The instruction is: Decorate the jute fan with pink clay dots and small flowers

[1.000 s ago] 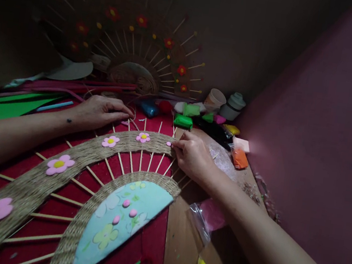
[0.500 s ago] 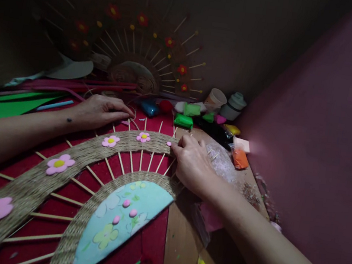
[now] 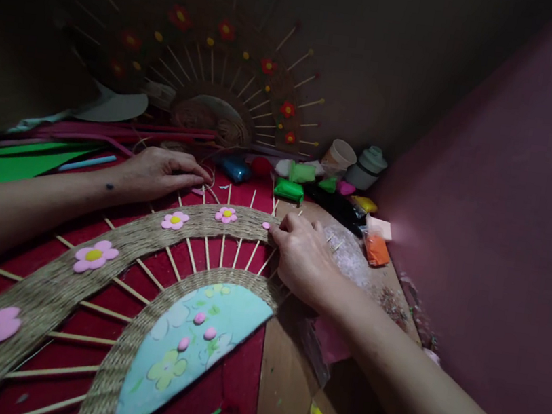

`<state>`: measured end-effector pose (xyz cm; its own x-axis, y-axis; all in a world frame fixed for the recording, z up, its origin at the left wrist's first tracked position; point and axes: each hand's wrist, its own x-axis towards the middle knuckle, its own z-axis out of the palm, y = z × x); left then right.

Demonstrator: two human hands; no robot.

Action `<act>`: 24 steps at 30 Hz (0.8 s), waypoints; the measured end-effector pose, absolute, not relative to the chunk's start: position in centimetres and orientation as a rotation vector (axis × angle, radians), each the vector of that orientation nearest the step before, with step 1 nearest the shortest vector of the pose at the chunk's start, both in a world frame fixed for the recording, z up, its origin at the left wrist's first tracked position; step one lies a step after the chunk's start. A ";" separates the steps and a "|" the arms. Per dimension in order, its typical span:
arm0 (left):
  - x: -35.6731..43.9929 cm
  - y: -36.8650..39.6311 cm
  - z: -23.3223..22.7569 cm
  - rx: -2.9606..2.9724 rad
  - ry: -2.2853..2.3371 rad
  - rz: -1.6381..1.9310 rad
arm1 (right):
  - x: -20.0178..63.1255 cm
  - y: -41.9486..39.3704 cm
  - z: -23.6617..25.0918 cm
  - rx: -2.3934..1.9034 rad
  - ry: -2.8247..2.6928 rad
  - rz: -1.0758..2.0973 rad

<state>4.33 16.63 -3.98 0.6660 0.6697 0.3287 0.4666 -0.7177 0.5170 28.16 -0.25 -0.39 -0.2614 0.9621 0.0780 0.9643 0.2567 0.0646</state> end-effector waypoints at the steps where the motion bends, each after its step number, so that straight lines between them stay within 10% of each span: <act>1: 4.4 16.6 -4.0 2.492 0.892 0.712 | 28.0 -0.3 -0.3 -1.912 -2.519 -0.180; 24: 4.4 16.6 -4.0 2.498 0.895 0.716 | 28.2 -0.2 -0.5 -1.886 -2.358 -0.049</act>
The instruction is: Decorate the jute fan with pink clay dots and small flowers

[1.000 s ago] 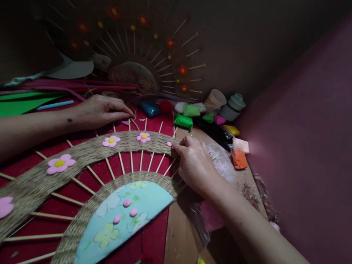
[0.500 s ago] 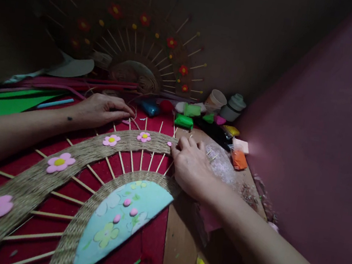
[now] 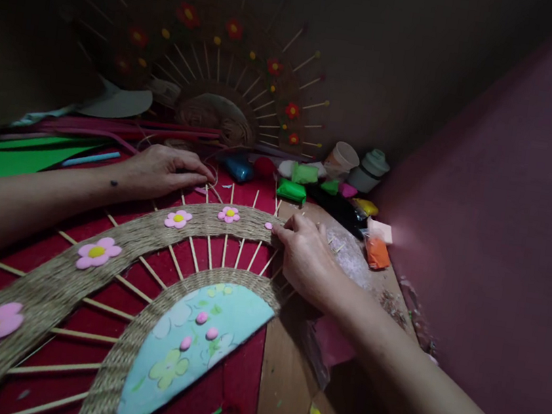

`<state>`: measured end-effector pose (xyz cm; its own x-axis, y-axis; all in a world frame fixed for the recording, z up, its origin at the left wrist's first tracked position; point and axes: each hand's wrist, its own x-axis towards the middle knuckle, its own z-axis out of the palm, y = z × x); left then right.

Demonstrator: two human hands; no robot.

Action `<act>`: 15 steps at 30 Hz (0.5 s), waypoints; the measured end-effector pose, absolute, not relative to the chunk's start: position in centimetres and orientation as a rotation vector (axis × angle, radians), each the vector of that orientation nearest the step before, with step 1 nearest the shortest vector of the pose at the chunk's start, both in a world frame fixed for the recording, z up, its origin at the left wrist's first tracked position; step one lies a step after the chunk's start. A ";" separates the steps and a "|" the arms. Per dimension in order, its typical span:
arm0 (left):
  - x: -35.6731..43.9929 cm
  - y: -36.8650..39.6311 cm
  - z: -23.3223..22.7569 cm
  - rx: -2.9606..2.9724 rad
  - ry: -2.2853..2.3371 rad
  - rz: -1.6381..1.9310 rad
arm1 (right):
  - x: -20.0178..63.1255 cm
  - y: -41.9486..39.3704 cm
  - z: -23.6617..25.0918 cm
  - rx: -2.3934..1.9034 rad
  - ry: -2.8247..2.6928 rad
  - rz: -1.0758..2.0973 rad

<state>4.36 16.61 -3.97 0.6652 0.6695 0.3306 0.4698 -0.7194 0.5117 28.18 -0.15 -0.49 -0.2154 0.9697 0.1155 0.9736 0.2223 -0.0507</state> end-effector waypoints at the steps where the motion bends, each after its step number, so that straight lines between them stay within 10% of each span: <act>1: 4.4 16.6 -4.0 2.498 0.895 0.716 | 28.0 -0.1 -0.2 -1.901 -2.364 -0.051; 11: 4.3 16.4 -3.8 2.499 0.895 0.709 | 28.3 -0.6 0.7 -1.745 -2.282 -0.118; 15: 4.5 16.2 -3.5 2.538 0.931 0.679 | 26.6 -2.7 2.4 -1.593 -2.351 0.360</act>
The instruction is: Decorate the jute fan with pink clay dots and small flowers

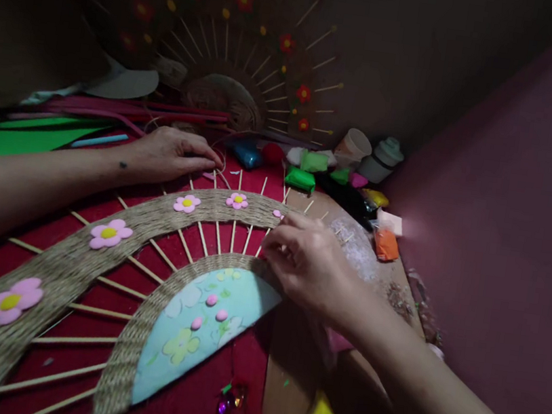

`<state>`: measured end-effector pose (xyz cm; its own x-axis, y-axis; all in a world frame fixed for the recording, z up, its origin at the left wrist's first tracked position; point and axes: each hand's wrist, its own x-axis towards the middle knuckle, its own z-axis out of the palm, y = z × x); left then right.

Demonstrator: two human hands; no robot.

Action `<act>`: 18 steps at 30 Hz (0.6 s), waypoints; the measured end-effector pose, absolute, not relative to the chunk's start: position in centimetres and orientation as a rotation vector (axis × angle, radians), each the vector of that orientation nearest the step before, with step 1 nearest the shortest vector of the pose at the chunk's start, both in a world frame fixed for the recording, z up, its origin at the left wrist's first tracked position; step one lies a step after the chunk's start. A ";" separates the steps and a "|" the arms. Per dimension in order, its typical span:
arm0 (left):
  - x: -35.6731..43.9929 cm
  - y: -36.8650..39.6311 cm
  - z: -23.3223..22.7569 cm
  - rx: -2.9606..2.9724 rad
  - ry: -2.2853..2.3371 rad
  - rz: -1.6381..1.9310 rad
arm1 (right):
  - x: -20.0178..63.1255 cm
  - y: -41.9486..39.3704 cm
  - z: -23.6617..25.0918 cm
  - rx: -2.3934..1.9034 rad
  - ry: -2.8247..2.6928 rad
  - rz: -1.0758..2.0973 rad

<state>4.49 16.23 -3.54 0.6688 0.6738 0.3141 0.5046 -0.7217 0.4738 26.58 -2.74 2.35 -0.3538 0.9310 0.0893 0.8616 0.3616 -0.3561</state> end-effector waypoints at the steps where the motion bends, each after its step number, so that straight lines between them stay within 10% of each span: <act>1: 4.5 16.2 -3.5 2.549 0.935 0.668 | 26.0 -3.4 2.7 -1.571 -2.352 0.477; 18: 4.4 16.4 -3.6 2.528 0.902 0.660 | 23.4 -7.1 1.3 -1.349 -2.470 0.509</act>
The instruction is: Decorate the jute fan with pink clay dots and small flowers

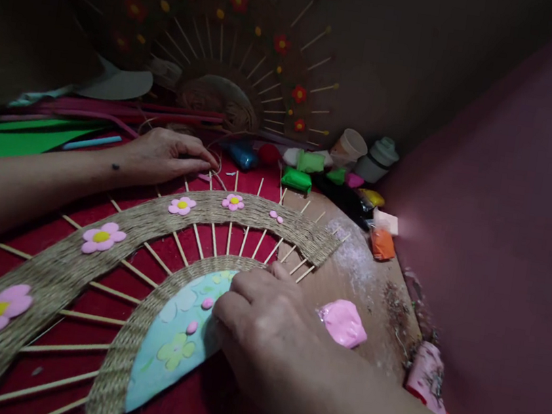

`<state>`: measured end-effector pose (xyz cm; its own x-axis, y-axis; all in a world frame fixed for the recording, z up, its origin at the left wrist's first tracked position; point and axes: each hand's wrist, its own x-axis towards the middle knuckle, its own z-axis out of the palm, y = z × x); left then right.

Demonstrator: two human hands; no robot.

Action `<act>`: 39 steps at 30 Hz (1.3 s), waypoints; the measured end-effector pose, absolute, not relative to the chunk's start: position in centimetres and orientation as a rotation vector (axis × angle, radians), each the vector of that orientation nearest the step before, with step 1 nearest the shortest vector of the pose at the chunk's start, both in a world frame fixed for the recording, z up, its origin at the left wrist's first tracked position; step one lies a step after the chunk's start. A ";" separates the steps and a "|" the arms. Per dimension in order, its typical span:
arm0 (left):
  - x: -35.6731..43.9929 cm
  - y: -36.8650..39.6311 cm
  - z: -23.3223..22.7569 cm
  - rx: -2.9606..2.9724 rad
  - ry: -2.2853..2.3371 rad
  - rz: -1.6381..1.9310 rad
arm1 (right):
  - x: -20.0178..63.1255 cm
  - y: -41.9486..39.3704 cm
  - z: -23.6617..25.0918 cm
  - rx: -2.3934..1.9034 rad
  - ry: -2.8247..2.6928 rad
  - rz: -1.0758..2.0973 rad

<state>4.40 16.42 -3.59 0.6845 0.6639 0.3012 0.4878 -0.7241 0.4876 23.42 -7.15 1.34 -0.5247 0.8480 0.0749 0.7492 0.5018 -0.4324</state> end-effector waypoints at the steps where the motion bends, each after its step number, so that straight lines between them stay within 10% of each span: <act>1: 4.4 16.4 -3.6 2.526 0.904 0.663 | 23.9 -6.8 1.7 -1.364 -2.444 0.536; 10: 4.3 16.5 -3.8 2.513 0.890 0.675 | 30.5 0.1 0.9 -1.879 -1.812 0.453; 39: 4.3 16.6 -4.0 2.483 0.906 0.660 | 28.5 0.6 -0.6 -1.720 -2.261 -0.156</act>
